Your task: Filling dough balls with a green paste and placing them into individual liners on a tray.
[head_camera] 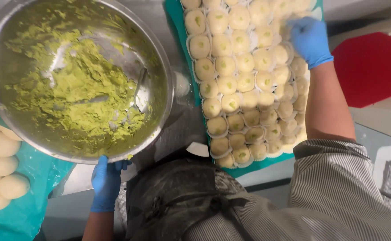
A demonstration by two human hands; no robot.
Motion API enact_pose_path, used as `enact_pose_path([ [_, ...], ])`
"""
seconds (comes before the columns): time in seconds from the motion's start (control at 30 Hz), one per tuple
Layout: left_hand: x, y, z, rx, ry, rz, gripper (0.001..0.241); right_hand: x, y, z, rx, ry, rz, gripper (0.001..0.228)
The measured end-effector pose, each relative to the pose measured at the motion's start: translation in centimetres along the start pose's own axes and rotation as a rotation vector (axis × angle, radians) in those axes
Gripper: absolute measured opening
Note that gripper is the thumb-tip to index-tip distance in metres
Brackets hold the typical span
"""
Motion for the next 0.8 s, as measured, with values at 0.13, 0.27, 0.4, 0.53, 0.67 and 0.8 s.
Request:
enact_pose_path([
  [0.13, 0.6, 0.6, -0.8, 0.08, -0.044, 0.28, 0.044, 1.3, 2.7, 3.5, 0.046, 0.021, 0.028, 0.019],
  [0.27, 1.2, 0.8, -0.4, 0.075, -0.006, 0.303, 0.046, 1.9, 5.2, 3.7, 0.082, 0.056, 0.116, 0.008],
  [0.4, 1.8, 0.6, -0.2, 0.063, -0.009, 0.333, 0.046, 2.6, 6.4, 4.2, 0.115, 0.101, 0.172, 0.008],
  [0.53, 2.4, 0.5, 0.1, 0.072, -0.002, 0.329, 0.045, 2.4, 5.2, 5.8, 0.157, 0.124, 0.192, 0.016],
  [0.67, 1.9, 0.7, -0.3, 0.053, 0.01, 0.317, 0.043, 0.9, 3.1, 7.0, 0.214, 0.151, 0.245, 0.028],
  [0.8, -0.3, 0.8, -0.4, -0.031, -0.008, 0.086, 0.028, -0.3, 0.8, 8.1, 0.278, 0.176, 0.302, 0.04],
])
Point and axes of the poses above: each hand's wrist, its own y-axis towards the middle knuckle, its own x-axis out of the palm, z = x × y, the point moved 1 cm from there along y, towards the middle knuckle, and after that the axes turned 4 degrees about -x, right-handed, at the moved point
